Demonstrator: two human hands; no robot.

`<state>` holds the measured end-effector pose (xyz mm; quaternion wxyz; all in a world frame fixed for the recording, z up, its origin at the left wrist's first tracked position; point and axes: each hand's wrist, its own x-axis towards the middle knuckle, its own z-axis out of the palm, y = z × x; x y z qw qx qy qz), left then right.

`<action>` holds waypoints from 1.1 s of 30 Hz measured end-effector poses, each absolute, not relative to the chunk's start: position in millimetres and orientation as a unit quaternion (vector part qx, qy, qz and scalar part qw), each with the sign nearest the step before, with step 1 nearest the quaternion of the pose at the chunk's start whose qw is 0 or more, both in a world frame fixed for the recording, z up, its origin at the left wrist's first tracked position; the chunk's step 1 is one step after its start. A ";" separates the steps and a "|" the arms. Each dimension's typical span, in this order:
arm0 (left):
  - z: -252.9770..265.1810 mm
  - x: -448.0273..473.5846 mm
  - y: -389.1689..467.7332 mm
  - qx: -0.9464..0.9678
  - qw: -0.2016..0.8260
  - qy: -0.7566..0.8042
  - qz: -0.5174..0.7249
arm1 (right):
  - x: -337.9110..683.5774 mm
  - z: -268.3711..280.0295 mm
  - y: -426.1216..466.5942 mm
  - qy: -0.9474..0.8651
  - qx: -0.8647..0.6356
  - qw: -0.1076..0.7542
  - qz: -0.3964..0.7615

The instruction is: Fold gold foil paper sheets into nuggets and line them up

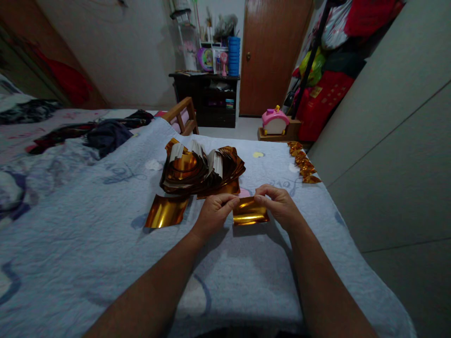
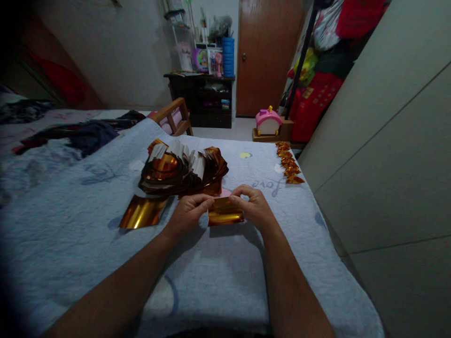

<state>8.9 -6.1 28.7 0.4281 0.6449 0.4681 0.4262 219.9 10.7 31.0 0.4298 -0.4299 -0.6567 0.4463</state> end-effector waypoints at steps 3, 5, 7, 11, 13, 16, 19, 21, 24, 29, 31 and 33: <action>29.2 9.3 -5.8 0.630 0.431 0.479 0.434 | 222.0 29.2 11.1 -0.636 -0.434 0.447 0.454; 29.2 9.5 -5.4 0.625 0.431 0.482 0.437 | 221.7 29.4 11.0 -0.616 -0.438 0.454 0.472; 28.9 9.6 -4.8 0.618 0.430 0.489 0.441 | 220.4 30.7 10.8 -0.592 -0.443 0.461 0.490; 27.0 10.2 -3.2 0.597 0.440 0.502 0.444 | 217.0 32.0 10.8 -0.565 -0.462 0.470 0.497; 25.1 10.9 -2.2 0.587 0.451 0.502 0.446 | 215.5 30.8 11.2 -0.558 -0.475 0.466 0.497; 21.7 11.6 -0.5 0.573 0.464 0.502 0.452 | 213.5 28.8 11.9 -0.534 -0.487 0.467 0.509; 19.8 11.3 0.6 0.562 0.468 0.507 0.455 | 211.7 29.6 11.8 -0.512 -0.487 0.469 0.530; 20.3 10.9 0.6 0.561 0.468 0.506 0.457 | 210.7 31.4 11.0 -0.511 -0.481 0.459 0.544; 22.9 11.1 -0.3 0.558 0.478 0.499 0.458 | 209.7 33.6 9.1 -0.524 -0.466 0.431 0.568; 24.8 11.8 -0.6 0.527 0.530 0.472 0.468 | 208.7 32.3 7.9 -0.520 -0.453 0.427 0.584; 23.3 11.4 0.3 0.519 0.544 0.466 0.466 | 208.5 31.7 8.1 -0.519 -0.460 0.430 0.578; 21.3 10.9 1.2 0.520 0.554 0.465 0.454 | 208.3 32.1 7.9 -0.518 -0.469 0.425 0.575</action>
